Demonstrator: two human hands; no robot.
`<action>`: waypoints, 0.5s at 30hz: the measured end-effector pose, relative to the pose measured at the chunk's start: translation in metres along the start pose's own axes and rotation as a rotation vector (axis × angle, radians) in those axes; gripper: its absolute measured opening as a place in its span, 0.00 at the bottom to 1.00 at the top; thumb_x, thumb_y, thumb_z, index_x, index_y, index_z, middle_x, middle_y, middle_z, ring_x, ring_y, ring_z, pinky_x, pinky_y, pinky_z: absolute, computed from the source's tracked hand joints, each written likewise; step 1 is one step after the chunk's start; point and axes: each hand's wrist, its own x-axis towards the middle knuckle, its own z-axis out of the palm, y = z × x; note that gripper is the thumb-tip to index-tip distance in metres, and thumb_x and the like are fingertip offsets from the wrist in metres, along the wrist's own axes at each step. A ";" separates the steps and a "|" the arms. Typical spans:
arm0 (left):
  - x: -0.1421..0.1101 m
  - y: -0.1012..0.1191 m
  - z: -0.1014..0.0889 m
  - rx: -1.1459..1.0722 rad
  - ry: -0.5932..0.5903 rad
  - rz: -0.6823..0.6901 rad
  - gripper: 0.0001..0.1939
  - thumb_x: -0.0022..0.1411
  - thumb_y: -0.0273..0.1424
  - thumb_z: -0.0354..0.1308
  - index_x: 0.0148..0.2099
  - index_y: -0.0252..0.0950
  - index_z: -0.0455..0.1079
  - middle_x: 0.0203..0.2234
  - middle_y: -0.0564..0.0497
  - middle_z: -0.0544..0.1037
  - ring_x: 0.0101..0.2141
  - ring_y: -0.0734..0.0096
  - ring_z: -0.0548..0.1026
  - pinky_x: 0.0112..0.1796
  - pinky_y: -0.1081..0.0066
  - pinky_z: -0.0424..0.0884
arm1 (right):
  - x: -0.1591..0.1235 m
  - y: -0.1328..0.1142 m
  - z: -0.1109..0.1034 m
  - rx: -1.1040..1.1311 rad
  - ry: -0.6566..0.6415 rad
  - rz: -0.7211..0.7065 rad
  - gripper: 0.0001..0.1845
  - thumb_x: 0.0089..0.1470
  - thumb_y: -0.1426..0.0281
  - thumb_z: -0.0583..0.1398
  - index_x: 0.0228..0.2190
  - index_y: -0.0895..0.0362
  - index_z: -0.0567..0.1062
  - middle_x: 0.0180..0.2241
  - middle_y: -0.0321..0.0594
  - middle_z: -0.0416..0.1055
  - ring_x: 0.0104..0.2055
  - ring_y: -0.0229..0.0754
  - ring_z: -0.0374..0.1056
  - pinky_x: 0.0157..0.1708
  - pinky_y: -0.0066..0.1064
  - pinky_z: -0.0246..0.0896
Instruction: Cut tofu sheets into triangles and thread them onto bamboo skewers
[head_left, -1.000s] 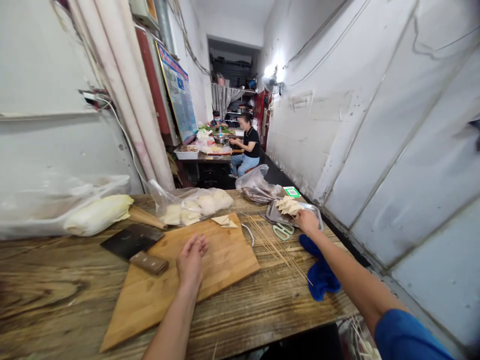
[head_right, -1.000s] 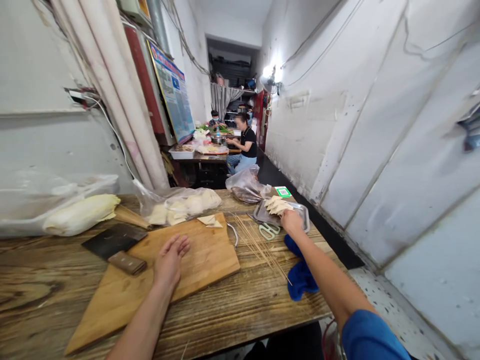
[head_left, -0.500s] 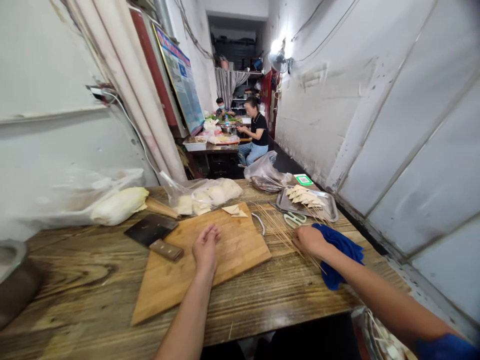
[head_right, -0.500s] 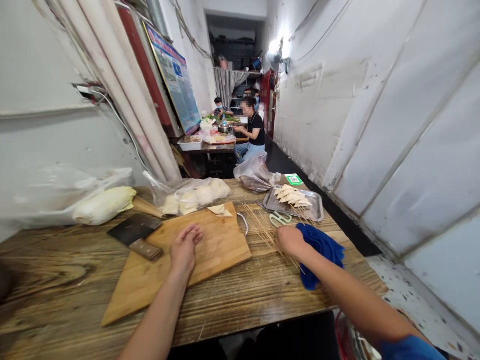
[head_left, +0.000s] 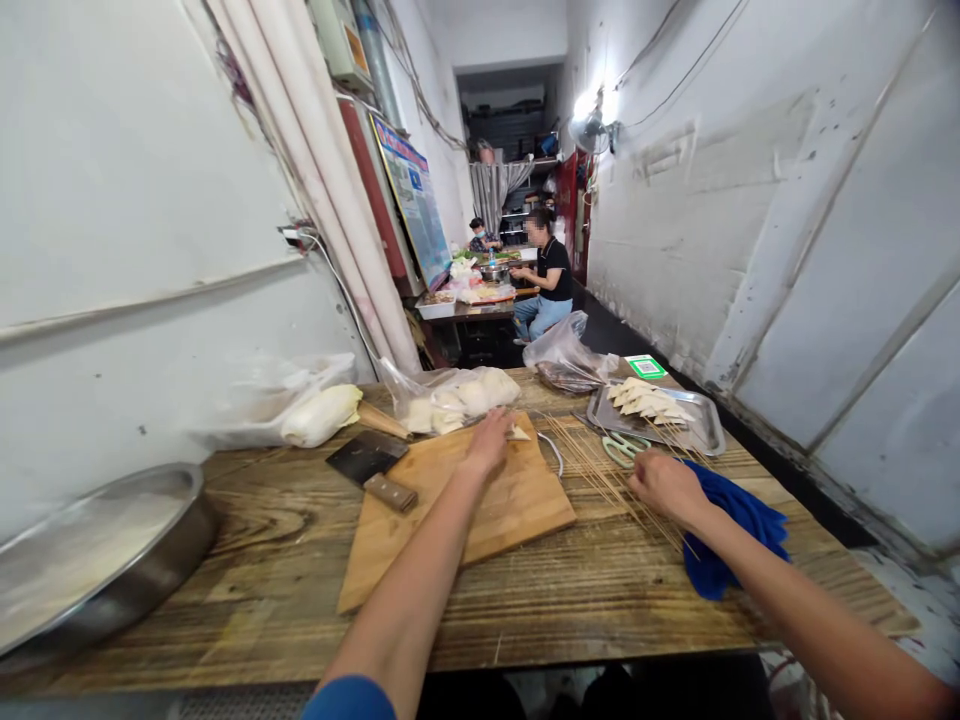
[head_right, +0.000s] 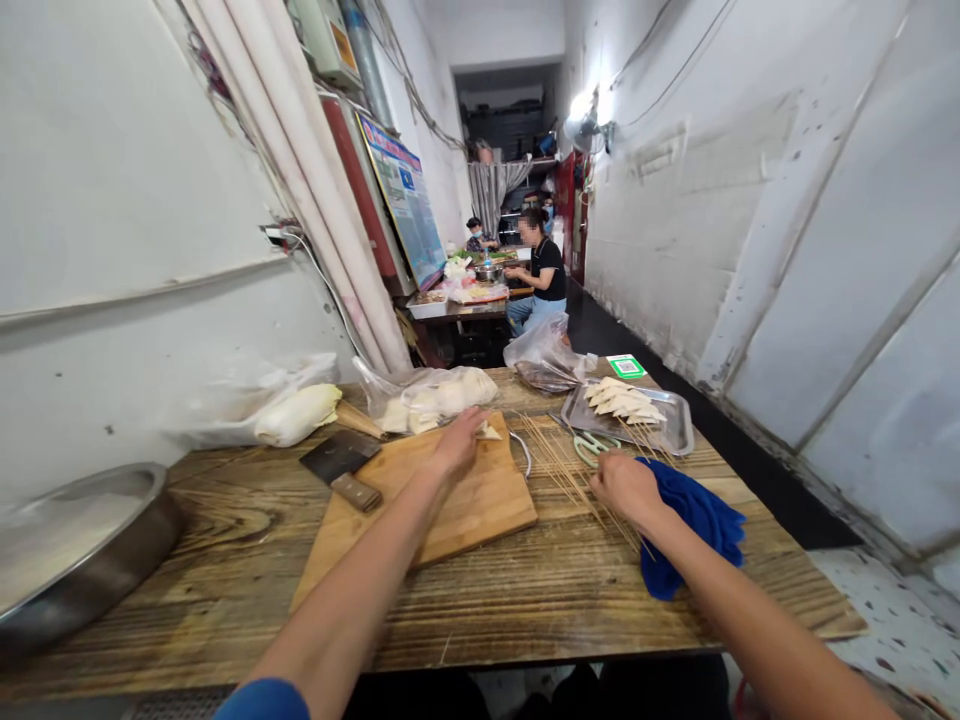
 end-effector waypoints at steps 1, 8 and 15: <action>0.007 -0.002 0.002 0.031 -0.069 0.007 0.18 0.40 0.13 0.55 0.31 0.39 0.74 0.43 0.47 0.75 0.52 0.58 0.65 0.57 0.60 0.47 | 0.000 0.001 0.000 0.024 0.044 0.000 0.07 0.47 0.72 0.53 0.24 0.59 0.71 0.28 0.45 0.72 0.30 0.41 0.69 0.28 0.27 0.55; 0.012 0.001 0.000 0.081 -0.166 0.046 0.09 0.42 0.19 0.59 0.26 0.38 0.74 0.31 0.47 0.78 0.39 0.58 0.74 0.51 0.59 0.58 | 0.009 0.021 0.006 0.413 0.172 0.006 0.08 0.48 0.71 0.52 0.26 0.56 0.71 0.23 0.35 0.70 0.26 0.38 0.66 0.28 0.25 0.55; -0.031 0.009 -0.013 -0.591 -0.003 -0.235 0.22 0.47 0.23 0.60 0.47 0.36 0.66 0.38 0.46 0.77 0.36 0.69 0.75 0.41 0.64 0.69 | 0.012 0.009 0.005 0.270 0.224 0.009 0.13 0.53 0.73 0.52 0.36 0.56 0.75 0.39 0.43 0.69 0.34 0.38 0.67 0.31 0.25 0.56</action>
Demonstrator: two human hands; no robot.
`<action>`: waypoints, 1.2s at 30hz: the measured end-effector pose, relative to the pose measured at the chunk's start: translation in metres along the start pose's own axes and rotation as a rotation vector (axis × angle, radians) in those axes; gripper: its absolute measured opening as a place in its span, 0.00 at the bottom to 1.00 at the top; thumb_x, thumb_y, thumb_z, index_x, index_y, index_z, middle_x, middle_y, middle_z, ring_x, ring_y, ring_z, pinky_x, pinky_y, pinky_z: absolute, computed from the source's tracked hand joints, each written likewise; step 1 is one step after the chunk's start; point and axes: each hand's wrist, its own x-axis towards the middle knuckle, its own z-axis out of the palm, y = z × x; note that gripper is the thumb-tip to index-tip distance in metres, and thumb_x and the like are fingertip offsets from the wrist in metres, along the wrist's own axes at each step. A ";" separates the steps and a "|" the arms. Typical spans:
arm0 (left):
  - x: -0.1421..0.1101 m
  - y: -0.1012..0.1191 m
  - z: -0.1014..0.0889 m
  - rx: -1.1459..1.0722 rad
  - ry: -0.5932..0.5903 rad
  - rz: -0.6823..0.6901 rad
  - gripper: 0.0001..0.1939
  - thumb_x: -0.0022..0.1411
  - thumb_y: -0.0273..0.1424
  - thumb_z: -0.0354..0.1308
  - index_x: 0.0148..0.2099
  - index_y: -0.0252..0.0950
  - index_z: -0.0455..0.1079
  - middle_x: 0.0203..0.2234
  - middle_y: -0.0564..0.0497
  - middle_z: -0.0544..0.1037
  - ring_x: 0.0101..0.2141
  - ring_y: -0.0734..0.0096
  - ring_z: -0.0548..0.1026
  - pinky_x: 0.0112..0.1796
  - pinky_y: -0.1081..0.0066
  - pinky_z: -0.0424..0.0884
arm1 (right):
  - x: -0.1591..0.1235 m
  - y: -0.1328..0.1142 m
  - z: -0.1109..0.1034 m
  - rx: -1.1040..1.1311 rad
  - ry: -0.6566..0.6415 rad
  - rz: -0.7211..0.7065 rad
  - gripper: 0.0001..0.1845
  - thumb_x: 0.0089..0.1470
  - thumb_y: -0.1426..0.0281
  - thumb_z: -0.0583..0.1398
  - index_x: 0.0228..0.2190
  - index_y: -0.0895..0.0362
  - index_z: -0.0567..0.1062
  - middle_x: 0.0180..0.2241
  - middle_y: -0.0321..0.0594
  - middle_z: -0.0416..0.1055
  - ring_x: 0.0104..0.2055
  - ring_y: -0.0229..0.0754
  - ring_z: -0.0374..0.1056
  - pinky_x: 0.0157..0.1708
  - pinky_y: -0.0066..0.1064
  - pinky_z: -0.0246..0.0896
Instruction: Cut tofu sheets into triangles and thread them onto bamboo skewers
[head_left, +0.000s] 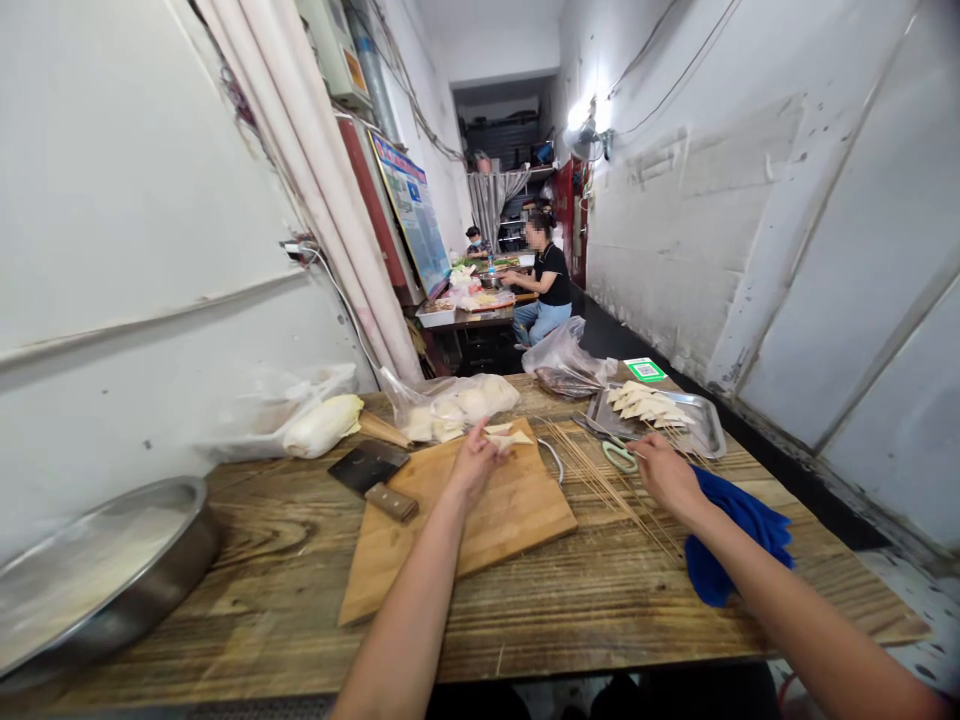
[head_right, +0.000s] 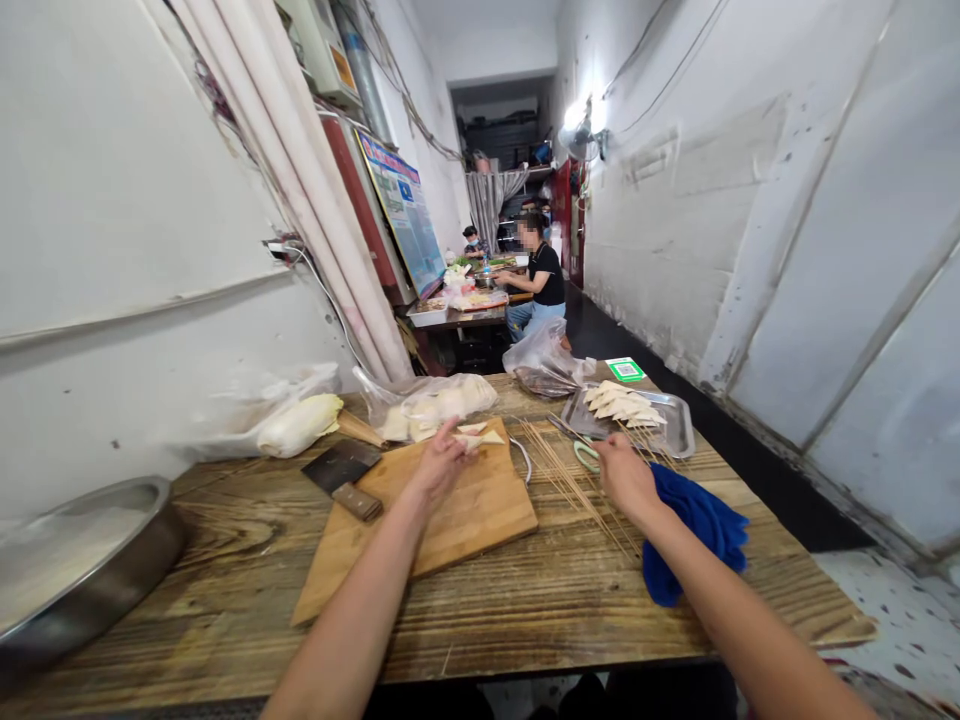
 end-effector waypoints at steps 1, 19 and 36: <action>-0.008 -0.002 -0.002 -0.077 -0.009 -0.041 0.22 0.48 0.24 0.61 0.47 0.35 0.65 0.38 0.46 0.76 0.35 0.71 0.75 0.40 0.66 0.70 | 0.001 -0.007 0.001 -0.036 -0.003 0.021 0.14 0.53 0.73 0.52 0.37 0.56 0.75 0.41 0.44 0.67 0.32 0.37 0.66 0.29 0.24 0.56; -0.041 -0.002 -0.027 -0.342 0.226 -0.135 0.18 0.49 0.24 0.63 0.44 0.35 0.64 0.27 0.50 0.75 0.29 0.73 0.75 0.28 0.76 0.70 | -0.017 -0.124 0.065 0.330 0.036 -0.406 0.17 0.57 0.72 0.50 0.44 0.52 0.73 0.34 0.38 0.74 0.33 0.38 0.70 0.30 0.24 0.60; -0.039 0.006 -0.031 -0.581 0.239 -0.203 0.05 0.58 0.21 0.53 0.36 0.29 0.69 0.36 0.43 0.76 0.26 0.81 0.71 0.25 0.82 0.68 | -0.020 -0.125 0.062 0.156 0.082 -0.359 0.16 0.57 0.71 0.51 0.43 0.50 0.74 0.29 0.36 0.73 0.28 0.36 0.68 0.25 0.23 0.54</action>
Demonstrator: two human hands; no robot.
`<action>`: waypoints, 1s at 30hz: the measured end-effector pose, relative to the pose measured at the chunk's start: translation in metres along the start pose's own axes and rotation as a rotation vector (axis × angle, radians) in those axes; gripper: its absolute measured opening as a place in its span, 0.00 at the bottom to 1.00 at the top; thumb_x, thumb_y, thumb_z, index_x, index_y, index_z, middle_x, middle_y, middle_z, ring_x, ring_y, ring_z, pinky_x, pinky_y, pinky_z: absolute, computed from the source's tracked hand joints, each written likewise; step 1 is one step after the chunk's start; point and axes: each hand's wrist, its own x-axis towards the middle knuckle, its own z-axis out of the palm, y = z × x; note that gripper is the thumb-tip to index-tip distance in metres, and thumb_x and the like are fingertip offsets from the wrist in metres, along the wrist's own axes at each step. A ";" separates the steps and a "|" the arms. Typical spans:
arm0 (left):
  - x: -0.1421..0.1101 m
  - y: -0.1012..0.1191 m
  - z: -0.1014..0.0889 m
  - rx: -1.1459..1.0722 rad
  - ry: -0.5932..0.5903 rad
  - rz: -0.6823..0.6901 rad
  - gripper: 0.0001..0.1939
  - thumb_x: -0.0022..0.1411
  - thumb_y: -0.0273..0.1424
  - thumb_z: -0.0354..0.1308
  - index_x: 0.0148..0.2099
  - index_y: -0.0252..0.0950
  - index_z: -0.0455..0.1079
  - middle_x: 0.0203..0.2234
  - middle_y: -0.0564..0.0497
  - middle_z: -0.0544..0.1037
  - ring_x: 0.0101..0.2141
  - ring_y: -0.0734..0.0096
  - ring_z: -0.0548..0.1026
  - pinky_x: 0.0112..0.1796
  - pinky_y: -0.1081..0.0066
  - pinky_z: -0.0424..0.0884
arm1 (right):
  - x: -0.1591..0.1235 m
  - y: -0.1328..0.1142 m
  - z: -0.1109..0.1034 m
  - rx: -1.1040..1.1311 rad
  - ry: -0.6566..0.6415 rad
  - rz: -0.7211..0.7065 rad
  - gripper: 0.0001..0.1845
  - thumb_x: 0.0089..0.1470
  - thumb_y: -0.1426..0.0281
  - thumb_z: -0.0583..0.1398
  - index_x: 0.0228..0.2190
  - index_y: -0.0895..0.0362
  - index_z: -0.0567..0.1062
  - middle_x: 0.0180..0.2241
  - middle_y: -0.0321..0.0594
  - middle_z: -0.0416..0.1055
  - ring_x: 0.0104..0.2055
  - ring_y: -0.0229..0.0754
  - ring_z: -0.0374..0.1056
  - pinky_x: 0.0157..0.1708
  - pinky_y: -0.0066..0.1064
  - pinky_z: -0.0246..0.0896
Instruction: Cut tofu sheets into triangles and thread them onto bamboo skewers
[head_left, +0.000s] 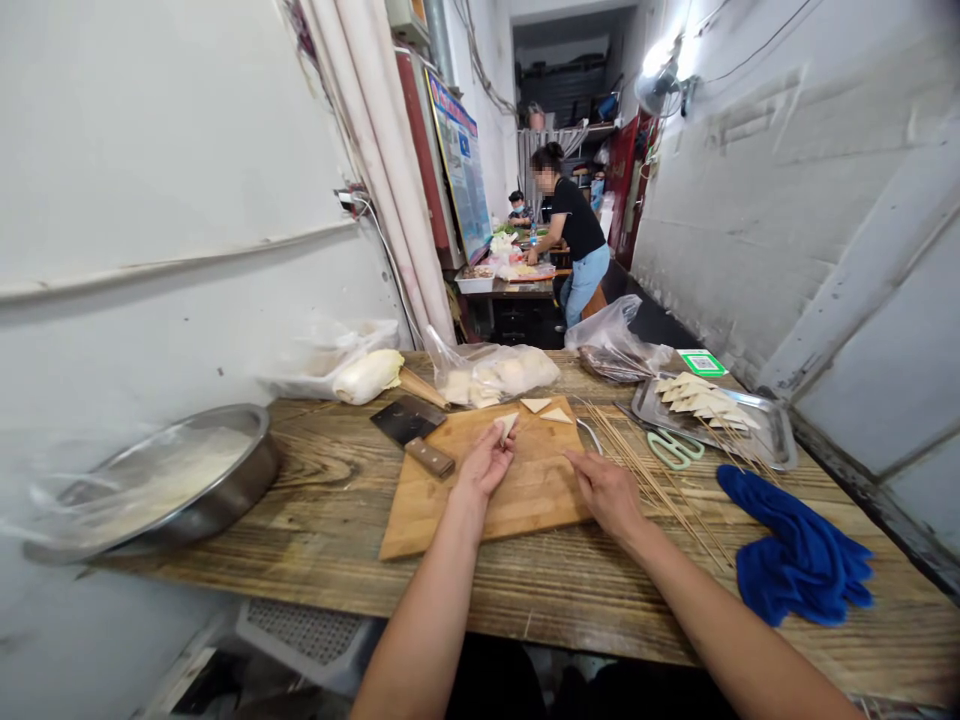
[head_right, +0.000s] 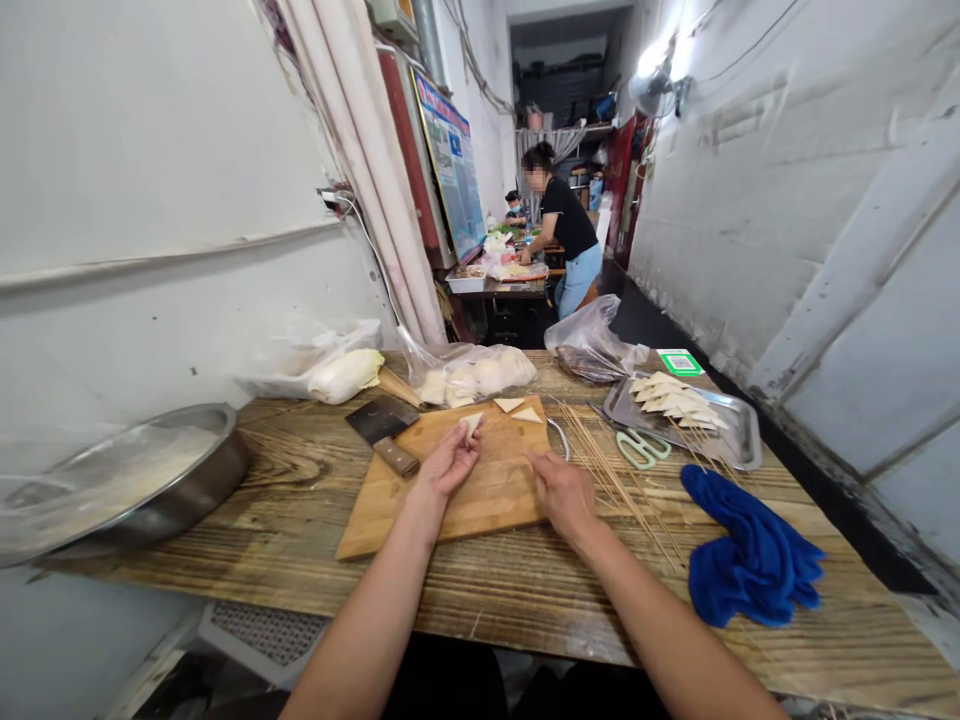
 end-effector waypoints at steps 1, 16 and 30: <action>0.000 0.000 0.000 -0.022 0.013 -0.021 0.05 0.59 0.22 0.52 0.36 0.29 0.69 0.34 0.43 0.76 0.26 0.80 0.72 0.26 0.81 0.69 | 0.000 0.000 0.000 -0.005 -0.009 0.005 0.16 0.57 0.71 0.51 0.43 0.49 0.74 0.29 0.36 0.73 0.28 0.36 0.68 0.25 0.23 0.54; 0.002 -0.002 0.001 0.012 0.109 -0.019 0.05 0.58 0.20 0.52 0.34 0.28 0.69 0.30 0.43 0.78 0.32 0.71 0.77 0.36 0.71 0.74 | -0.002 -0.007 -0.002 -0.036 -0.101 0.025 0.17 0.57 0.71 0.51 0.44 0.49 0.73 0.31 0.36 0.73 0.30 0.36 0.68 0.25 0.23 0.54; 0.002 -0.006 0.000 0.066 0.076 -0.007 0.05 0.58 0.21 0.53 0.34 0.30 0.69 0.32 0.44 0.77 0.35 0.69 0.77 0.38 0.70 0.73 | -0.002 -0.006 0.001 -0.051 -0.122 0.029 0.17 0.57 0.71 0.50 0.46 0.49 0.72 0.32 0.36 0.73 0.32 0.36 0.69 0.26 0.23 0.55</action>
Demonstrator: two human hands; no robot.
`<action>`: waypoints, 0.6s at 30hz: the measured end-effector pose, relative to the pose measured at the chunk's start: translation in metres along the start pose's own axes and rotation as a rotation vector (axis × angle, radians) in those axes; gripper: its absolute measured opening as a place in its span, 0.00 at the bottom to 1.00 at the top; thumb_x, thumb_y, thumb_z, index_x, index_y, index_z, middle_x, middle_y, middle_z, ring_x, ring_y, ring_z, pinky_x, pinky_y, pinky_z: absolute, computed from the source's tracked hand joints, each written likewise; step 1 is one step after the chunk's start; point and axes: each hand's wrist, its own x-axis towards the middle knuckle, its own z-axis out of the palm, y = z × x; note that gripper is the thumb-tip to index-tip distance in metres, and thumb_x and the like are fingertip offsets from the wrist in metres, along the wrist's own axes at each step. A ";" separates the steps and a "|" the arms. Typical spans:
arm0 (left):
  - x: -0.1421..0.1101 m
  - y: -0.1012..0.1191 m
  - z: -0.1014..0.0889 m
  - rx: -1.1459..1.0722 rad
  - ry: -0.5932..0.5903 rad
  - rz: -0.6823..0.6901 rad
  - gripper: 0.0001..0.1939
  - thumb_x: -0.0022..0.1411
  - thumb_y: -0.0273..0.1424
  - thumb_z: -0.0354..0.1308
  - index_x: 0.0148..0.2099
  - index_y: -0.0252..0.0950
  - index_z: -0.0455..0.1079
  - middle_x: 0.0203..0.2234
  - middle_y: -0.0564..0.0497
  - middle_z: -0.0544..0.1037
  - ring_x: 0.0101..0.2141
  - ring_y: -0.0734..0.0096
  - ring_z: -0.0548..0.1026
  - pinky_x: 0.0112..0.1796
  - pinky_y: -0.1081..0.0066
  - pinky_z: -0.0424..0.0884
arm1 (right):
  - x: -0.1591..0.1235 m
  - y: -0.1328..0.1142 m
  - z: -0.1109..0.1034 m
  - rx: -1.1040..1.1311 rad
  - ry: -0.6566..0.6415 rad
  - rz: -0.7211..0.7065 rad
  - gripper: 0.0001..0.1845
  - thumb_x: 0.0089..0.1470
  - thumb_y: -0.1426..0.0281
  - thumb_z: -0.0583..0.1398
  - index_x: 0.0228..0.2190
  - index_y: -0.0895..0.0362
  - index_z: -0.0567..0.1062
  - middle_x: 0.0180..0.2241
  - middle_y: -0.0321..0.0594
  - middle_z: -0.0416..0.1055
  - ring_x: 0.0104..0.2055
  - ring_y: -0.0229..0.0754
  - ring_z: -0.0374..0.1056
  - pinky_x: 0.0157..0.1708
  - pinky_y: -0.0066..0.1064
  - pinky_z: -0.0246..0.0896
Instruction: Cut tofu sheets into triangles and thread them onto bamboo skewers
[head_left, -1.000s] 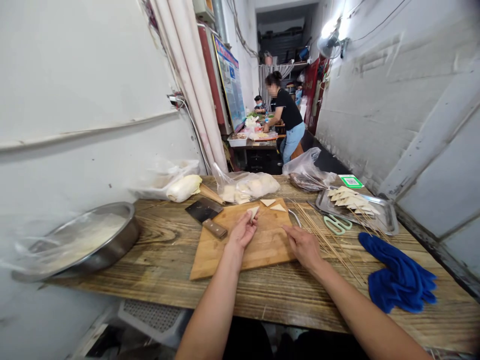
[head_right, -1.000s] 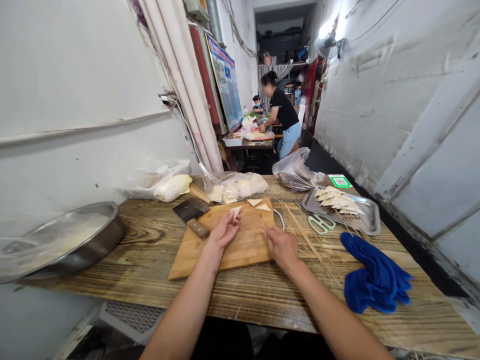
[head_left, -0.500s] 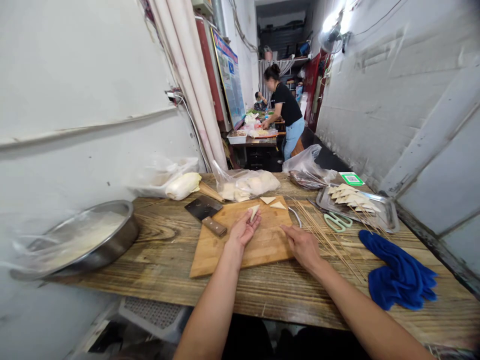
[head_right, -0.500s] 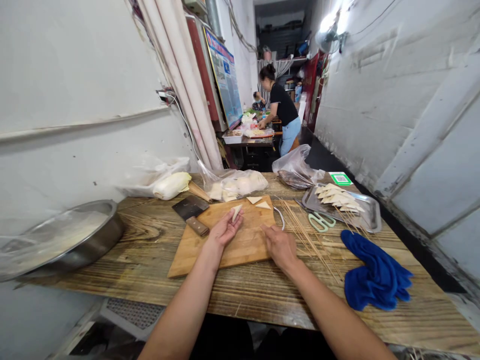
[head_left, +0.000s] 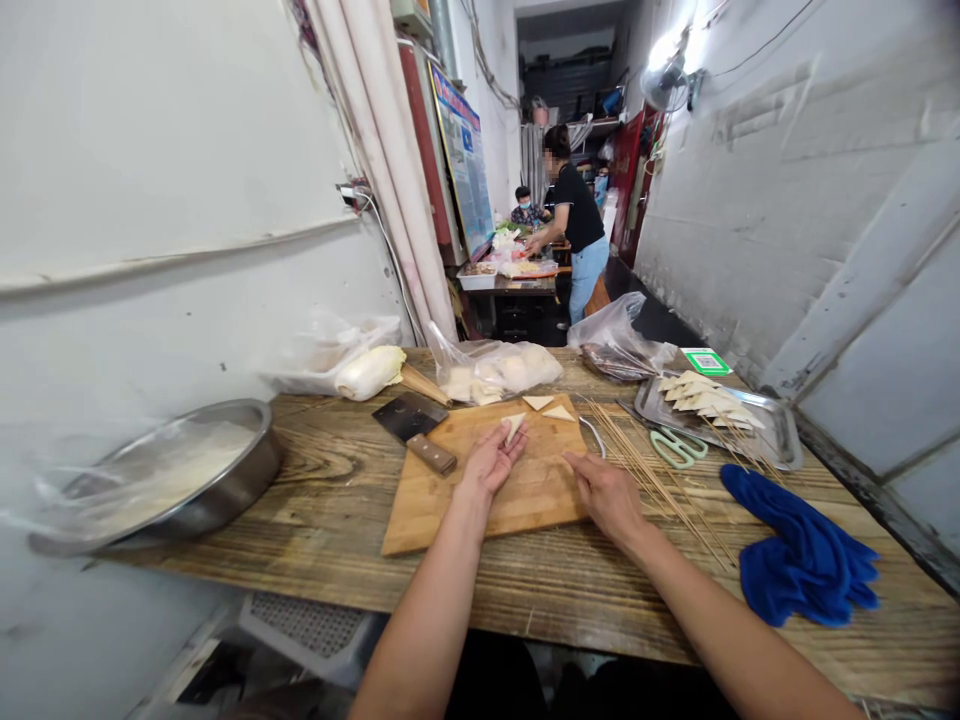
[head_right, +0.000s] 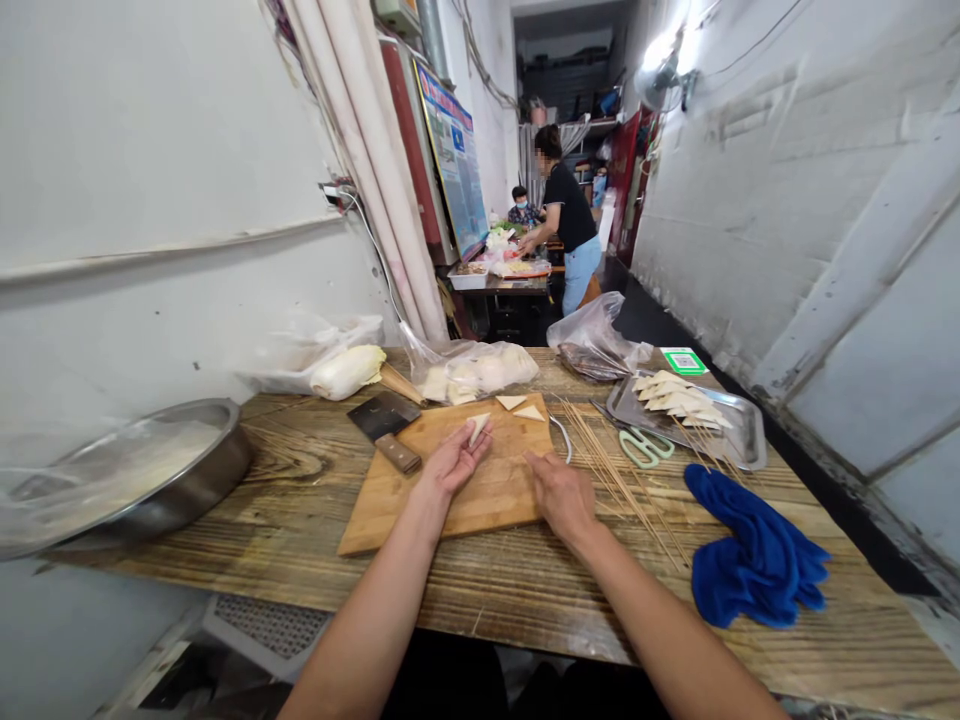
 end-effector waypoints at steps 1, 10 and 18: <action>0.000 0.000 0.000 0.000 -0.001 0.001 0.05 0.58 0.21 0.53 0.34 0.30 0.69 0.32 0.44 0.77 0.35 0.69 0.77 0.38 0.69 0.73 | 0.000 0.000 0.000 0.004 0.006 -0.003 0.17 0.57 0.71 0.50 0.46 0.49 0.72 0.32 0.36 0.73 0.32 0.36 0.69 0.27 0.23 0.56; -0.002 -0.004 0.002 0.030 -0.022 -0.019 0.04 0.56 0.21 0.55 0.35 0.29 0.70 0.33 0.43 0.77 0.35 0.68 0.77 0.38 0.69 0.73 | 0.000 -0.001 0.001 0.068 0.066 -0.022 0.17 0.56 0.72 0.50 0.44 0.51 0.73 0.31 0.37 0.74 0.31 0.37 0.69 0.28 0.23 0.59; -0.003 -0.009 0.002 0.021 -0.087 -0.030 0.03 0.56 0.21 0.55 0.34 0.30 0.69 0.33 0.43 0.77 0.36 0.67 0.76 0.38 0.69 0.73 | -0.001 -0.001 0.009 0.165 0.095 -0.040 0.18 0.56 0.74 0.48 0.45 0.53 0.72 0.34 0.39 0.74 0.34 0.38 0.70 0.32 0.25 0.62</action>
